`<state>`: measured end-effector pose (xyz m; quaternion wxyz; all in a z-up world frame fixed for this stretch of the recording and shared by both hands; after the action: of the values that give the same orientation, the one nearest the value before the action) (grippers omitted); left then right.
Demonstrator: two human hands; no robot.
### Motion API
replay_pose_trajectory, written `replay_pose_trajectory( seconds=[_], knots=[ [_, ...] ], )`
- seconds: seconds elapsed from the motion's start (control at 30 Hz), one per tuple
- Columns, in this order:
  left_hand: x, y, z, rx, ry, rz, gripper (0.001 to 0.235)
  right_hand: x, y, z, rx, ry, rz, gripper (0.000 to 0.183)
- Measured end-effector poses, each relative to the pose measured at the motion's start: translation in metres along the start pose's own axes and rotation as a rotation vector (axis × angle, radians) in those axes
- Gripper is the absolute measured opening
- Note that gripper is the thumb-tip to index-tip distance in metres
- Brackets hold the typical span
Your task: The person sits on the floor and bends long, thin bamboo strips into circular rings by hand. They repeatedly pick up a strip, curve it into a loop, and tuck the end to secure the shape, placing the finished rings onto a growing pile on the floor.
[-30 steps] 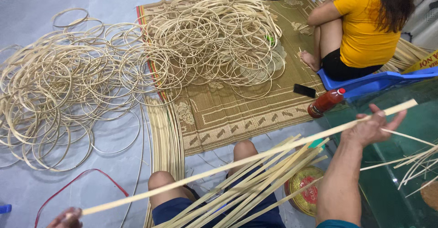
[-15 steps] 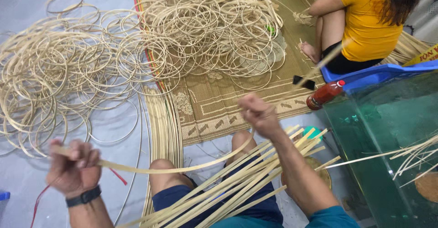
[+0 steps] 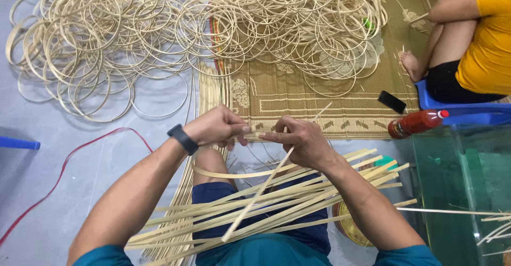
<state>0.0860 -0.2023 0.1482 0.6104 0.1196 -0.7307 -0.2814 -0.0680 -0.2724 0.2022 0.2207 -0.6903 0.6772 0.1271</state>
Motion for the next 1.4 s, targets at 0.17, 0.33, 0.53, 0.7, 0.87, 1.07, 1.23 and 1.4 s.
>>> replay_pose_trajectory(
  seconds=[0.17, 0.33, 0.53, 0.7, 0.87, 1.07, 1.23, 1.4],
  knots=[
    [0.008, -0.011, 0.013, -0.079, -0.036, -0.004, 0.028, -0.011, -0.004, 0.005, -0.02, 0.119, 0.004, 0.069],
    [0.0, -0.017, 0.018, -0.103, -0.078, -0.062, 0.031, -0.014, -0.006, 0.006, -0.034, 0.106, -0.039, 0.069],
    [-0.011, -0.02, 0.021, -0.11, 0.078, -0.076, 0.026, 0.005, 0.012, -0.006, 0.17, -0.225, -0.059, 0.036],
    [-0.019, -0.022, 0.04, -0.185, 0.306, -0.026, 0.023, 0.027, 0.02, 0.006, 0.091, -0.496, 0.144, 0.046],
    [-0.029, -0.022, 0.042, -0.115, 0.204, -0.081, 0.02, 0.021, 0.021, 0.009, 0.109, -0.463, 0.115, 0.051],
    [-0.033, -0.026, 0.048, -0.148, 0.181, -0.146, 0.021, 0.015, 0.018, 0.007, 0.103, -0.34, 0.109, 0.053],
    [-0.036, -0.028, 0.05, -0.18, 0.104, -0.147, 0.025, 0.01, 0.021, 0.003, 0.122, -0.314, 0.12, 0.052],
    [-0.031, -0.023, 0.052, -0.107, -0.042, -0.078, 0.028, -0.001, 0.024, -0.012, 0.144, -0.292, 0.127, 0.057]
  ],
)
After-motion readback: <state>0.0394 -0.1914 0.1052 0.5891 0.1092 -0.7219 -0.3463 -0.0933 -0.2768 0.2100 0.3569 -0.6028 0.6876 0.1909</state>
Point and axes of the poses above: each hand's wrist, its own y-axis away from the middle knuckle, its own z-axis out of the palm, x = y × z, the point moved 9 cm from there along -y, towards the middle knuckle, and after that the axes turned 14 degrees about -x, right-handed, at the moved point
